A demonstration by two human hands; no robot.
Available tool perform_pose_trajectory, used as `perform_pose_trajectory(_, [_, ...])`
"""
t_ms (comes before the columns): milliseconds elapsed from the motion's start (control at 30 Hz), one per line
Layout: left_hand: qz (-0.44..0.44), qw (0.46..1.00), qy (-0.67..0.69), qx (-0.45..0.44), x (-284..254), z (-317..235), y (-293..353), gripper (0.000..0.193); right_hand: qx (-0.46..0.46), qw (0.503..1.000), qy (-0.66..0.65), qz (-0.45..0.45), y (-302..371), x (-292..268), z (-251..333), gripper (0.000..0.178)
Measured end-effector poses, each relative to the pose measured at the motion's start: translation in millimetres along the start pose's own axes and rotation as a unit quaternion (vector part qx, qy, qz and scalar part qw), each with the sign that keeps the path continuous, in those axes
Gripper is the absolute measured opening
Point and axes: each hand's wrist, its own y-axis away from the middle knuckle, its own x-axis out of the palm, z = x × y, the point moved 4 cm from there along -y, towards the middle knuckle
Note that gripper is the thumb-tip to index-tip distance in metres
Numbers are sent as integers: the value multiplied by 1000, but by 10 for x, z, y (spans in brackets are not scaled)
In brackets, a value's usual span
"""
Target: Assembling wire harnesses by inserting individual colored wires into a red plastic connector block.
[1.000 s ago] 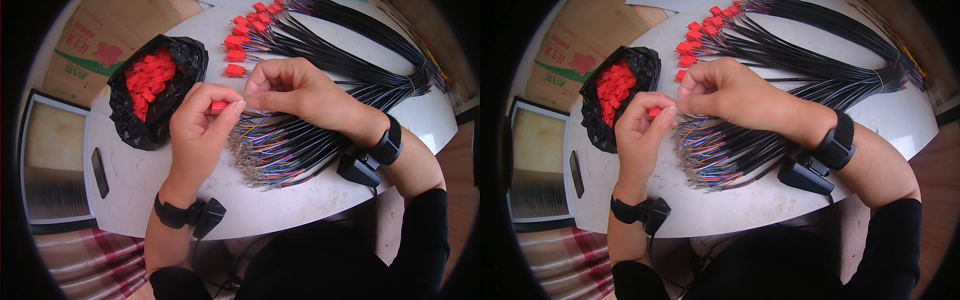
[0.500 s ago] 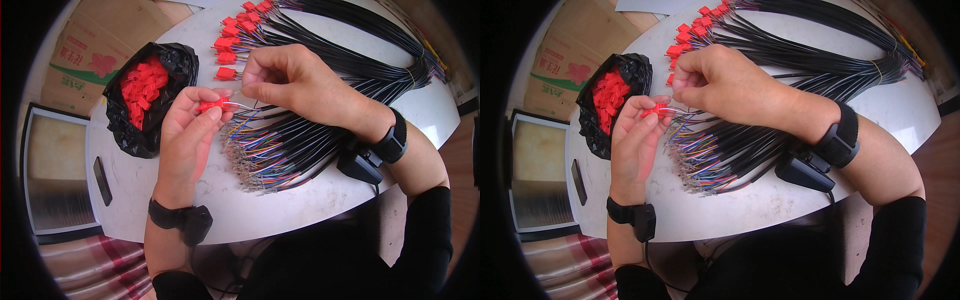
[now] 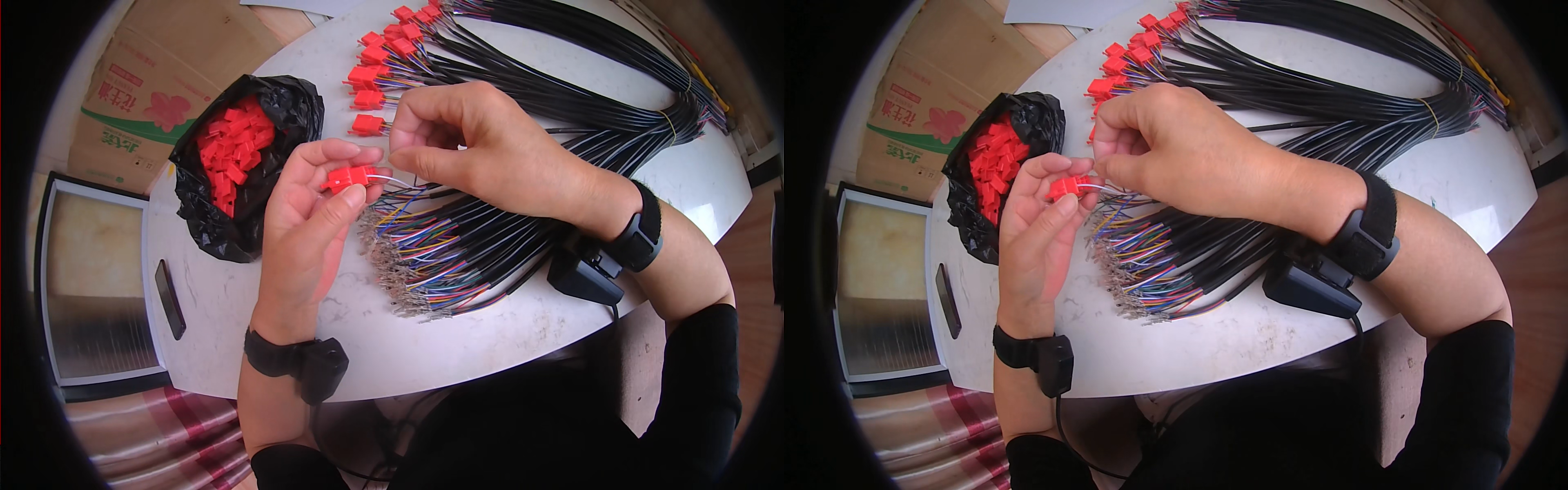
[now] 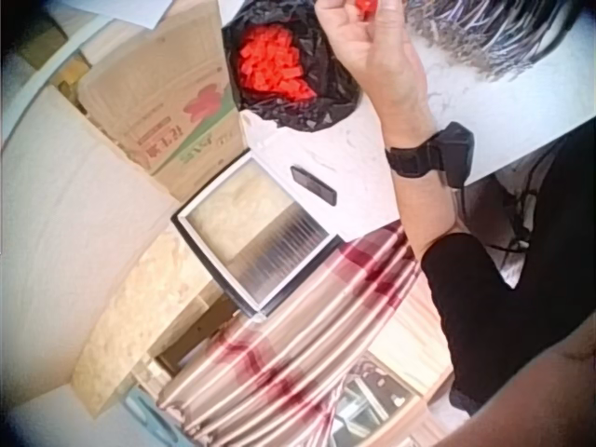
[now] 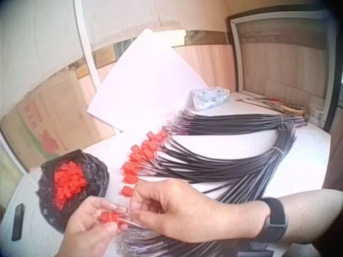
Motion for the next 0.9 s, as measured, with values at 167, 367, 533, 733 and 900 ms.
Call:
perform_pose_trajectory(167, [9, 999, -28, 18, 33, -12, -12, 35, -30, 1000, 7, 0, 25, 43, 16, 10])
perform_pose_trajectory(367, [-21, 999, -35, 26, 31, -40, -4, 34, -1, 999, -37, 1, 27, 50, 0, 8])
perform_pose_trajectory(533, [-23, 1000, -17, -8, 18, -40, 6, 33, 34, 994, -98, 18, 19, 85, -63, 10])
perform_pose_trajectory(733, [-28, 999, -35, 16, 12, -4, -4, 35, 92, 978, -176, 62, 8, 113, -146, 10])
perform_pose_trajectory(900, [-5, 998, -56, 17, 63, -12, -1, 34, 69, 979, -184, 53, 23, 133, -130, 9])
